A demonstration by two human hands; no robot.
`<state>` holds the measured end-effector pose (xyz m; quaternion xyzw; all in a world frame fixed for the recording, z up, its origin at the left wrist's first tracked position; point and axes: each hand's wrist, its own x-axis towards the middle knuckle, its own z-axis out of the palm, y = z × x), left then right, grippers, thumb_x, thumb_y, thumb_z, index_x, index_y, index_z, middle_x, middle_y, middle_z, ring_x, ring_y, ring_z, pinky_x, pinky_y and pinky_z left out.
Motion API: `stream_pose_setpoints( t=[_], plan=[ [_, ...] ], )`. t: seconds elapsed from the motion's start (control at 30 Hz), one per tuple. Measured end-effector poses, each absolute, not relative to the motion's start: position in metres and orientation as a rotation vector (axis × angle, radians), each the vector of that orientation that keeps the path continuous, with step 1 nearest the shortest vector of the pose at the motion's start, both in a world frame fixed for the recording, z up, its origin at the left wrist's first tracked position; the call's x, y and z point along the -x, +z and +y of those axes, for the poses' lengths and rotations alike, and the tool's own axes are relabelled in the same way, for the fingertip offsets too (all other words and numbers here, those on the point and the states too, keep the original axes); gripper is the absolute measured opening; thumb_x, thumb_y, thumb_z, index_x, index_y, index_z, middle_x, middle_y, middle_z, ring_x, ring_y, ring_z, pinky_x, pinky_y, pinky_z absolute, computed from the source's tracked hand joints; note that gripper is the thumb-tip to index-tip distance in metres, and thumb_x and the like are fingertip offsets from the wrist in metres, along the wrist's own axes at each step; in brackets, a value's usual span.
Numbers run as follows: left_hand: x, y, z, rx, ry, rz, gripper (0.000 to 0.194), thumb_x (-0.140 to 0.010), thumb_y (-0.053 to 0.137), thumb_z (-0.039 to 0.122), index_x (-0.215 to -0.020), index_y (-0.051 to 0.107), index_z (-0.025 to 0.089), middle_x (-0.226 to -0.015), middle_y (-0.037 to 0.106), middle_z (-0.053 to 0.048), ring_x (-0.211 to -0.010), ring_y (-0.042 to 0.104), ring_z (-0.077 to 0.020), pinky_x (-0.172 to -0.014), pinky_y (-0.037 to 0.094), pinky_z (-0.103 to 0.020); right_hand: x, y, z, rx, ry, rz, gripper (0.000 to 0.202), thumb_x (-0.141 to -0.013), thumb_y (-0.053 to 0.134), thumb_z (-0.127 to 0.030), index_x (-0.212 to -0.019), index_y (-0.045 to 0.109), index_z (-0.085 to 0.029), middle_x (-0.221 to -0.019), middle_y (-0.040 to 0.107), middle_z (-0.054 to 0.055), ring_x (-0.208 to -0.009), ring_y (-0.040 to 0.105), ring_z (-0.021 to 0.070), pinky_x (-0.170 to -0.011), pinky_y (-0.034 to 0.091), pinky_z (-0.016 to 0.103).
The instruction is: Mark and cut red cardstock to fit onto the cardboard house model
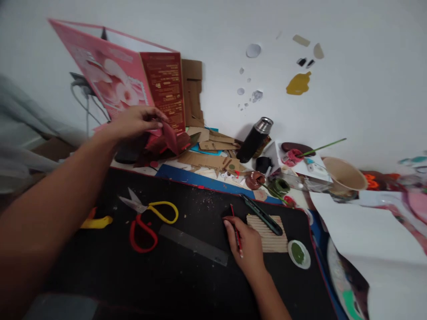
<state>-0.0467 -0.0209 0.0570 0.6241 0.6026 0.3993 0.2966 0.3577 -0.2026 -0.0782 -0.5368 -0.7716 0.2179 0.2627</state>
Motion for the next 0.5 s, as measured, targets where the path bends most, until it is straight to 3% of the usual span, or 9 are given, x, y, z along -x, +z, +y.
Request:
stream_pose_setpoints(
  t=[0.1, 0.2, 0.37, 0.5],
  plan=[
    [0.041, 0.067, -0.040, -1.601, 1.266, 1.608, 0.025, -0.078, 0.078, 0.006, -0.102, 0.077, 0.010, -0.084, 0.071, 0.004, -0.083, 0.061, -0.0103, -0.078, 0.045, -0.016, -0.353, -0.076, -0.204, 1.420, 0.575, -2.115, 0.027, -0.110, 0.054, -0.033, -0.112, 0.079, -0.022, -0.101, 0.087, 0.009, -0.085, 0.084, 0.0249, -0.076, 0.062, 0.030],
    [0.026, 0.061, -0.055, -1.240, 1.518, 1.401, 0.034, -0.077, 0.070, -0.002, -0.108, 0.074, 0.010, -0.081, 0.067, 0.005, -0.073, 0.061, -0.0070, -0.073, 0.048, -0.016, -0.352, -0.074, -0.202, 1.393, 0.602, -2.181, 0.024, -0.110, 0.055, -0.029, -0.115, 0.078, -0.023, -0.108, 0.086, 0.008, -0.093, 0.084, 0.0234, -0.085, 0.061, 0.029],
    [-0.013, 0.037, -0.073, -0.924, 1.448, 1.188, 0.037, -0.066, 0.075, 0.001, -0.100, 0.073, 0.017, -0.069, 0.069, 0.002, -0.060, 0.064, -0.0135, -0.056, 0.058, -0.021, -0.355, -0.065, -0.194, 1.369, 0.525, -2.434, 0.021, -0.110, 0.060, -0.028, -0.121, 0.077, -0.022, -0.109, 0.086, 0.008, -0.094, 0.084, 0.0228, -0.083, 0.061, 0.028],
    [-0.029, 0.028, -0.081, -0.889, 1.406, 1.124, 0.034, -0.065, 0.078, 0.002, -0.095, 0.076, 0.018, -0.076, 0.075, -0.002, -0.066, 0.072, -0.0173, -0.059, 0.064, -0.026, -0.360, -0.054, -0.179, 1.356, 0.344, -2.589, 0.029, -0.112, 0.057, -0.027, -0.134, 0.074, -0.019, -0.118, 0.085, 0.012, -0.100, 0.084, 0.0270, -0.086, 0.062, 0.034]
  ],
)
